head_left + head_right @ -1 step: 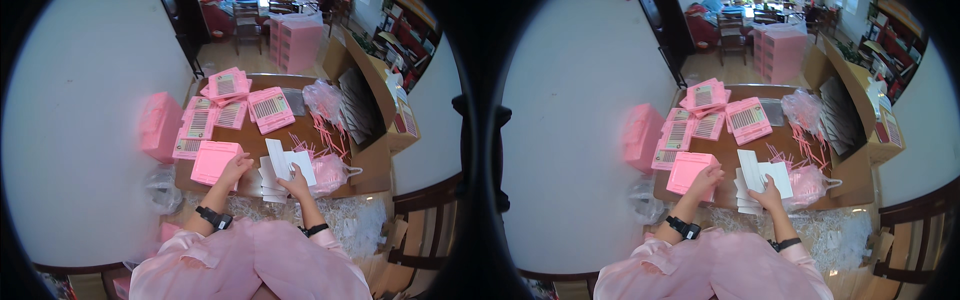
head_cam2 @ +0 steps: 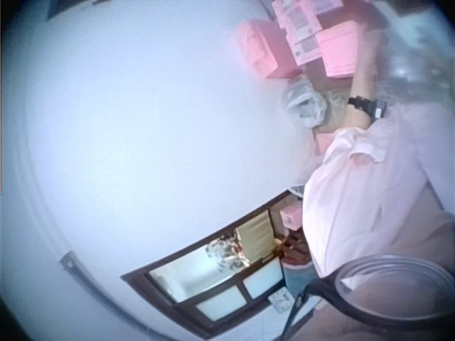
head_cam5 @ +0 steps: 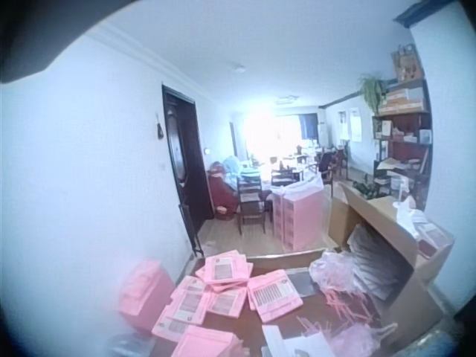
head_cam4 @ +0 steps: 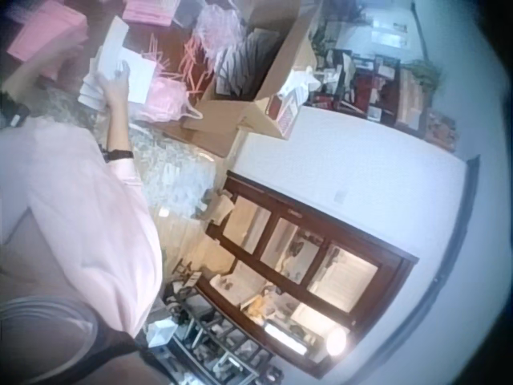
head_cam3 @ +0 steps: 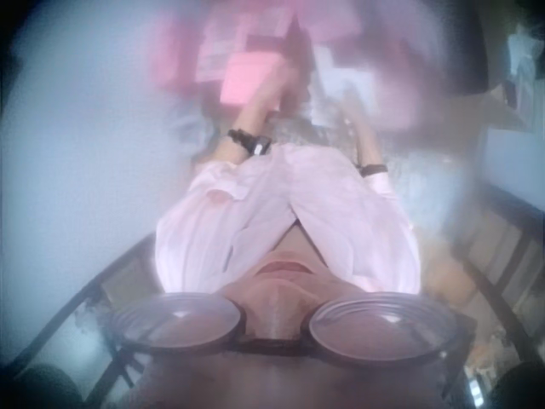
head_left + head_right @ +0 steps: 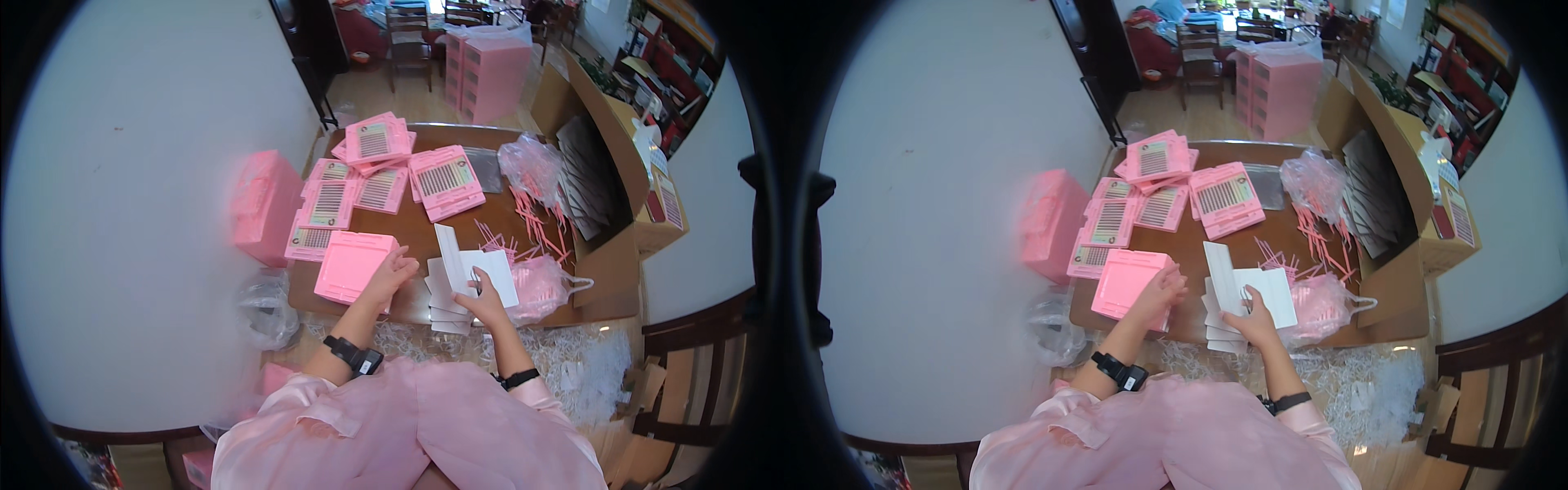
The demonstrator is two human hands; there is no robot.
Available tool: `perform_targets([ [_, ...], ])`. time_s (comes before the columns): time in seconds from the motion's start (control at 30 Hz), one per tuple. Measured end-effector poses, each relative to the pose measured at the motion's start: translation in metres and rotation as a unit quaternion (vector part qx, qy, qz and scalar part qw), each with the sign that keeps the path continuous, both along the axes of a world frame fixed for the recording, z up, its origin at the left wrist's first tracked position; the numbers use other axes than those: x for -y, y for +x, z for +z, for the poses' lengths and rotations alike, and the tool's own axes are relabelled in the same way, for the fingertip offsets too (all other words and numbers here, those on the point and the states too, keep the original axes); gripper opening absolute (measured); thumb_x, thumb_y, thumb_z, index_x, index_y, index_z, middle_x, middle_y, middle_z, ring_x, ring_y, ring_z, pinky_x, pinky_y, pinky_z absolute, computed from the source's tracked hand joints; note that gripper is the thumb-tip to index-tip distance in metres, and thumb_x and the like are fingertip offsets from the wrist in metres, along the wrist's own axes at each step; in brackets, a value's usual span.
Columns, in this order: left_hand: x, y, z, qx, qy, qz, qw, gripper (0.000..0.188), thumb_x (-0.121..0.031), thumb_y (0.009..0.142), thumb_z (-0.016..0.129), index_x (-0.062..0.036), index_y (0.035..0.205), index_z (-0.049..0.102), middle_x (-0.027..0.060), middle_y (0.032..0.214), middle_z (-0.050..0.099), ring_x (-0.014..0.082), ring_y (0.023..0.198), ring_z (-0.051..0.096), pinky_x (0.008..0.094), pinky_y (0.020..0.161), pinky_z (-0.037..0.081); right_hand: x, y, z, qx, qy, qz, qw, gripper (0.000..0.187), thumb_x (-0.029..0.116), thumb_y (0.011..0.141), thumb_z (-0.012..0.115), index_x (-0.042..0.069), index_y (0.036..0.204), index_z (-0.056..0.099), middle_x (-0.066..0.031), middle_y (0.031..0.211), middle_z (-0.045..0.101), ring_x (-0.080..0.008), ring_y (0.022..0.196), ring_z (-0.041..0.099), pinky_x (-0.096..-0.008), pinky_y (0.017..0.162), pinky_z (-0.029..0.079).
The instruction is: The person repeatedly picks up pink paper sheets and white inserts, folds the pink sheets around the inserts, and stacks the finished units on the table. The person handles the items one at a time, occasionally adjusting the stack and retrieving more materials from nearby boxes.
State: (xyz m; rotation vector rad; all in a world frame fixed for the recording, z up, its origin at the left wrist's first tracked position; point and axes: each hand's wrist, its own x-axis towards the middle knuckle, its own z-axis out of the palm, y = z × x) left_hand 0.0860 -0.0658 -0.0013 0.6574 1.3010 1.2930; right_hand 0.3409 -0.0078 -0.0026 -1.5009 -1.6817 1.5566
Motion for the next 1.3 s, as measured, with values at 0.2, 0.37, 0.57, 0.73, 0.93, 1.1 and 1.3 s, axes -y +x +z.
perform_targets([
  [0.2,-0.007,-0.008,0.017,0.288,0.121,-0.034,0.950,0.078,-0.043,0.096,0.066,-0.0071,0.155,0.029,0.0166,0.148,0.045,0.0305,0.133,0.048,0.0505,0.111,0.042,0.022,-0.045,0.052,-0.074,0.008,0.160,0.984,0.112,0.039,0.067,0.090,0.004,0.155,0.030,-0.0236,0.139,0.054,-0.0318,0.121,0.059,-0.0397,0.100,0.048],
  [0.37,0.009,-0.055,0.031,0.300,0.181,-0.101,0.931,0.091,-0.049,0.088,0.073,-0.0283,0.158,0.018,0.0199,0.147,0.045,0.0391,0.129,0.052,0.0537,0.106,0.046,0.028,-0.083,0.043,-0.090,-0.020,0.116,0.989,0.061,0.035,0.086,0.073,0.003,0.131,0.046,-0.0161,0.110,0.064,-0.0236,0.091,0.062,-0.0352,0.079,0.050],
  [0.57,0.047,-0.111,0.041,0.321,0.184,-0.137,0.919,0.088,-0.052,0.092,0.066,-0.0320,0.160,0.016,0.0196,0.144,0.048,0.0442,0.130,0.051,0.0554,0.104,0.048,0.033,-0.143,0.042,-0.010,0.145,0.132,0.981,0.028,0.020,0.103,0.047,-0.003,0.094,0.059,-0.0131,0.084,0.063,-0.0239,0.077,0.061,-0.0368,0.075,0.048],
  [0.73,0.083,-0.150,0.034,0.356,0.189,-0.153,0.902,0.077,-0.047,0.098,0.057,-0.0200,0.161,0.020,0.0171,0.142,0.053,0.0405,0.129,0.055,0.0532,0.104,0.049,0.059,-0.204,0.040,-0.023,0.183,0.108,0.977,0.030,0.023,0.098,0.057,-0.002,0.110,0.070,-0.0189,0.094,0.072,-0.0305,0.082,0.068,-0.0372,0.076,0.052],
  [0.93,0.111,-0.190,0.030,0.362,0.170,-0.209,0.893,0.080,-0.046,0.098,0.059,-0.0173,0.161,0.020,0.0113,0.128,0.060,0.0276,0.116,0.062,0.0437,0.098,0.052,0.092,-0.250,0.027,-0.081,0.112,0.030,0.990,0.020,0.014,0.092,0.067,-0.003,0.102,0.072,-0.0075,0.083,0.074,-0.0123,0.069,0.065,-0.0284,0.064,0.051],
  [1.1,0.118,-0.205,0.022,0.354,0.181,-0.219,0.891,0.078,-0.049,0.097,0.059,-0.0169,0.159,0.025,0.0148,0.130,0.059,0.0300,0.117,0.061,0.0462,0.100,0.051,0.114,-0.268,0.026,-0.119,0.095,-0.010,0.988,0.016,0.011,0.092,0.067,-0.003,0.098,0.072,-0.0032,0.079,0.070,-0.0090,0.069,0.061,-0.0259,0.064,0.050],
  [1.3,0.120,-0.243,0.010,0.384,0.170,-0.144,0.896,0.082,-0.057,0.096,0.052,-0.0125,0.159,0.024,0.0252,0.148,0.047,0.0414,0.132,0.052,0.0537,0.110,0.044,0.166,-0.217,0.038,0.014,0.120,0.198,0.973,0.017,0.018,0.088,0.070,0.002,0.085,0.071,-0.0103,0.069,0.063,-0.0146,0.067,0.062,-0.0319,0.064,0.051],
])
